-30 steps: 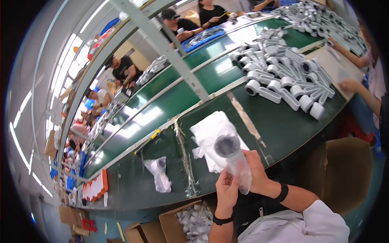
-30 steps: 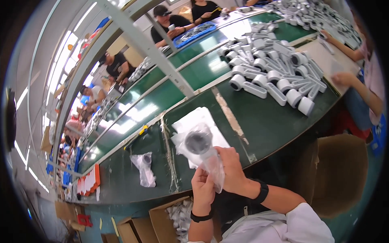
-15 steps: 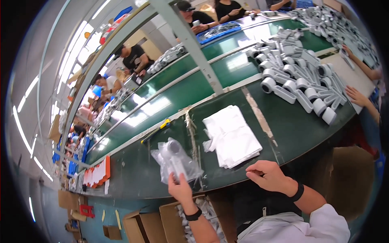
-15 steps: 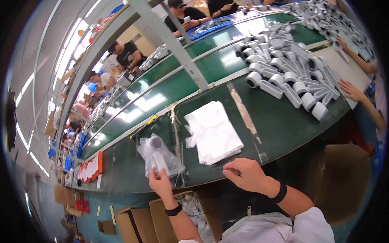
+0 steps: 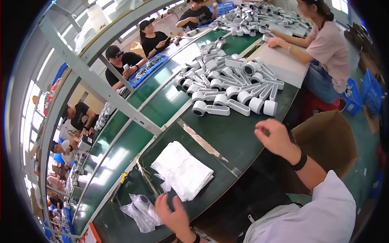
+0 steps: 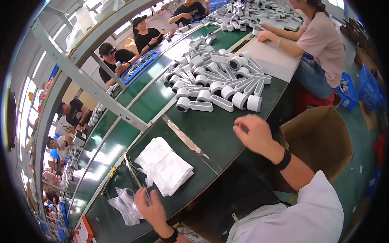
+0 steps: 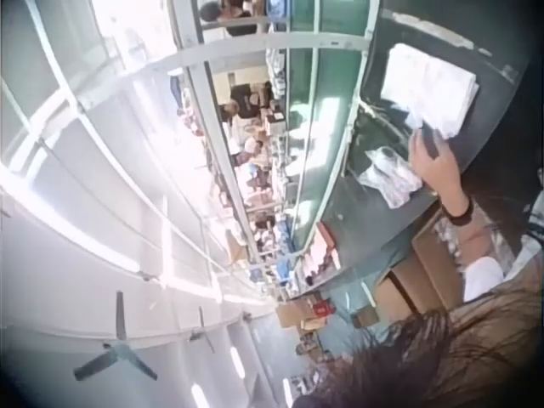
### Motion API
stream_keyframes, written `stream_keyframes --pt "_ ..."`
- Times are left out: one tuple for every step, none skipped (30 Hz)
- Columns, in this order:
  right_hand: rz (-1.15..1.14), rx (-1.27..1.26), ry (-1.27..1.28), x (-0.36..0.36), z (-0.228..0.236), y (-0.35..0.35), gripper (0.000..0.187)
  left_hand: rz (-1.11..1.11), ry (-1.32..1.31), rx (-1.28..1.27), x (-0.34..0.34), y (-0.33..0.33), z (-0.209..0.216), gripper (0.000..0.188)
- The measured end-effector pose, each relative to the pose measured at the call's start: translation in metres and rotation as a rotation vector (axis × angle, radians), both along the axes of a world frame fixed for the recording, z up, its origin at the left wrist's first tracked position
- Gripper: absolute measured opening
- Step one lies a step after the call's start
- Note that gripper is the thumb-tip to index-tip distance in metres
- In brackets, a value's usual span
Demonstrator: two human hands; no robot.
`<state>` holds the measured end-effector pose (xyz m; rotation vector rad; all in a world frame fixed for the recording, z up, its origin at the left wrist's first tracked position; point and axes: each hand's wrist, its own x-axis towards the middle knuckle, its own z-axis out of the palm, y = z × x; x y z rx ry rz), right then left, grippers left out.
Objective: The person bags white handheld fans by hand, placing each fan into a plastic bag and then setting the bagged fans into a cardboard box.
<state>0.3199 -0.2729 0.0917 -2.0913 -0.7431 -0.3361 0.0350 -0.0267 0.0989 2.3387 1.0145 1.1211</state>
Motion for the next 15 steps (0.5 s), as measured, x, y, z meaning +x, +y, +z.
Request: stream_keyframes --pt "-0.105 0.029 -0.086 0.013 -0.005 -0.003 0.018 -0.094 0.068 0.067 0.015 -0.004 -0.005 0.032" --pt "-0.152 0.011 -0.143 0.028 -0.009 -0.005 0.019 -0.160 0.131 0.116 0.030 -0.004 -0.006 0.031" --pt "-0.196 -0.006 -0.199 0.040 -0.012 -0.005 0.020 -0.223 0.194 0.166 0.041 -0.005 -0.008 0.030" --pt "-0.189 -0.001 -0.197 0.047 -0.014 0.000 0.020 -0.216 0.197 0.169 0.048 -0.002 -0.014 0.030" --pt "-0.139 -0.009 -0.202 0.052 -0.014 0.009 0.022 -0.211 0.275 0.159 0.053 0.002 -0.019 0.028" --pt "-0.085 -0.016 -0.207 0.055 -0.014 0.019 0.024 -0.202 0.354 0.148 0.055 0.005 -0.022 0.026" --pt "-0.071 -0.012 -0.205 0.058 -0.015 0.031 0.024 -0.188 0.358 0.149 0.056 0.007 -0.024 0.026" --pt "-0.004 -0.037 -0.234 0.058 -0.014 0.044 0.026 -0.146 0.375 0.198 0.056 0.006 -0.024 0.022" --pt "0.066 -0.061 -0.262 0.059 -0.015 0.057 0.027 -0.101 0.394 0.246 0.055 0.006 -0.024 0.018" --pt "0.104 -0.129 -0.242 0.064 -0.018 0.069 0.034 -0.086 0.401 0.244 0.057 0.005 -0.024 0.018" --pt "0.122 -0.124 -0.236 0.068 -0.023 0.081 0.034 -0.103 0.378 0.242 0.059 0.006 -0.022 0.015" --pt "0.059 -0.234 -0.310 0.073 -0.027 0.094 0.037 -0.119 0.356 0.239 0.060 0.007 -0.020 0.012" --pt "-0.004 -0.341 -0.383 0.079 -0.032 0.106 0.041 -0.100 0.370 0.240 0.061 0.007 -0.018 0.012" --pt "-0.032 -0.462 -0.364 0.084 -0.037 0.117 0.049 -0.115 0.336 0.255 0.062 0.008 -0.017 0.010" --pt "-0.071 -0.519 -0.390 0.091 -0.046 0.127 0.043 -0.133 0.302 0.270 0.062 0.008 -0.015 0.009"
